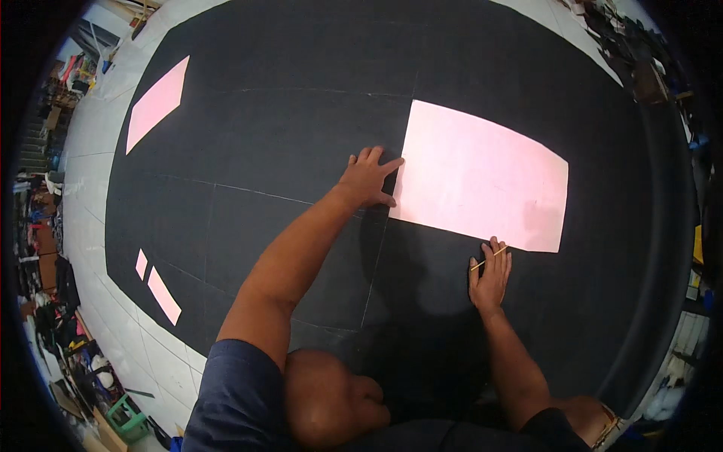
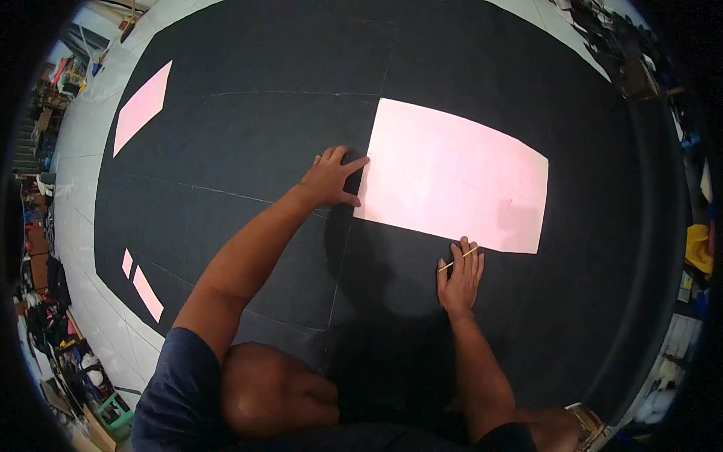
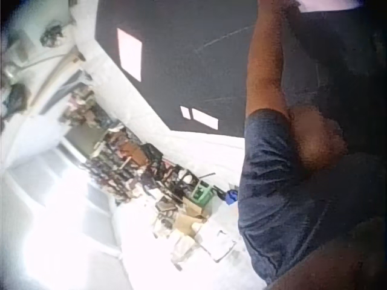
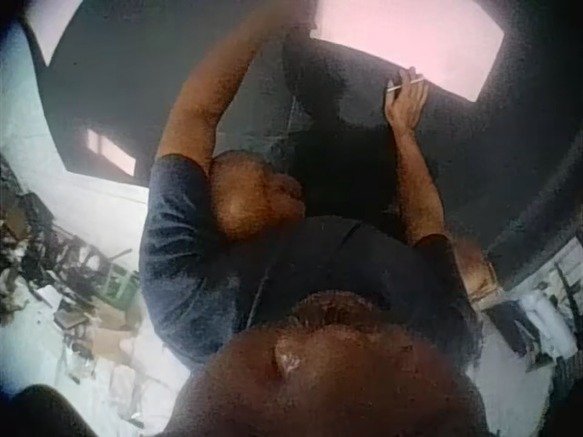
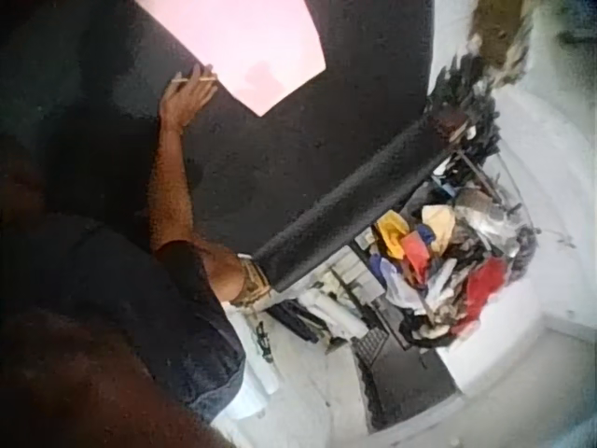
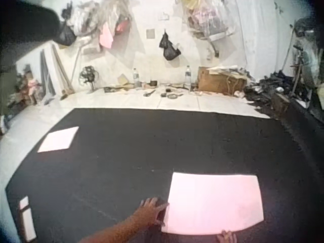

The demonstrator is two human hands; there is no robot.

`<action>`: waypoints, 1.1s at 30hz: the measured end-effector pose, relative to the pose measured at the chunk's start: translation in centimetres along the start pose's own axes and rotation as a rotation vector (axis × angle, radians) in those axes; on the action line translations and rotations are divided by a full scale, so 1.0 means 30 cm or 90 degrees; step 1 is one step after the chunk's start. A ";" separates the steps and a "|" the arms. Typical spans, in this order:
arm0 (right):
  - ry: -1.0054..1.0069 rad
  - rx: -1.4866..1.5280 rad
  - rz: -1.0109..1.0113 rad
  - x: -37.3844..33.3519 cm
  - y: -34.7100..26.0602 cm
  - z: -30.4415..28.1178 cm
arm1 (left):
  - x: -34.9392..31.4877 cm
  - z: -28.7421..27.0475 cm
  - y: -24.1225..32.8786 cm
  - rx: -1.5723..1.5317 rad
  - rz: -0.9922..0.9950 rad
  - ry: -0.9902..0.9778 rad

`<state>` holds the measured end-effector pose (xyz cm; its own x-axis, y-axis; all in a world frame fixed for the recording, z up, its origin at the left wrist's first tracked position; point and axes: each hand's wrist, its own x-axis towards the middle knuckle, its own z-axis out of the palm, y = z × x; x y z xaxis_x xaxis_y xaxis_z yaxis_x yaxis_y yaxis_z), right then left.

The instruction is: Tracing patterns onto a large black textile sheet using a template and a marker.

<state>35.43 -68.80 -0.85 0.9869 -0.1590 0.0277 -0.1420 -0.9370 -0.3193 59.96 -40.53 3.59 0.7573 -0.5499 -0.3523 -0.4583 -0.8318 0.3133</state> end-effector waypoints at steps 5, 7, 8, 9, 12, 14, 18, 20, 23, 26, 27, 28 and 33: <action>-0.003 0.010 0.006 -0.003 -0.011 0.011 | -0.004 0.006 -0.015 0.018 0.002 0.011; 0.006 0.012 0.011 -0.009 -0.006 0.007 | 0.005 0.006 -0.004 0.019 0.007 0.000; 0.008 0.008 0.017 -0.013 0.001 0.005 | 0.009 0.007 0.005 0.017 0.015 -0.002; 0.003 0.009 0.015 -0.015 0.010 0.005 | 0.011 0.007 0.012 0.016 0.010 -0.005; -0.017 0.000 0.032 -0.006 0.012 -0.019 | 0.029 0.034 -0.006 0.013 0.038 0.017; -0.037 0.020 0.029 0.005 -0.024 -0.003 | -0.004 0.012 -0.032 0.006 0.012 0.011; -0.010 0.043 0.025 0.000 -0.007 -0.004 | 0.000 0.014 -0.011 0.024 0.031 0.029; -0.004 0.037 0.032 -0.008 0.009 -0.008 | -0.029 0.006 0.051 0.083 0.061 0.092; -0.003 0.034 0.026 -0.003 0.018 -0.016 | -0.064 0.082 0.147 -0.083 0.177 0.118; -0.014 0.030 0.023 0.004 -0.002 -0.017 | -0.112 0.177 0.274 -0.037 0.297 0.127; -0.020 0.021 0.030 0.005 -0.006 -0.014 | -0.117 0.202 0.304 -0.021 0.310 0.134; -0.015 0.026 0.023 0.008 -0.012 -0.003 | -0.110 0.239 0.307 -0.028 0.315 0.174; 0.022 0.027 -0.004 -0.002 0.022 -0.011 | -0.048 0.256 0.383 -0.101 0.239 0.166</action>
<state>35.23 -69.51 -0.76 0.9844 -0.1645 0.0622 -0.1318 -0.9243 -0.3581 50.03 -49.89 0.92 0.6539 -0.7557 0.0367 -0.6606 -0.5466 0.5146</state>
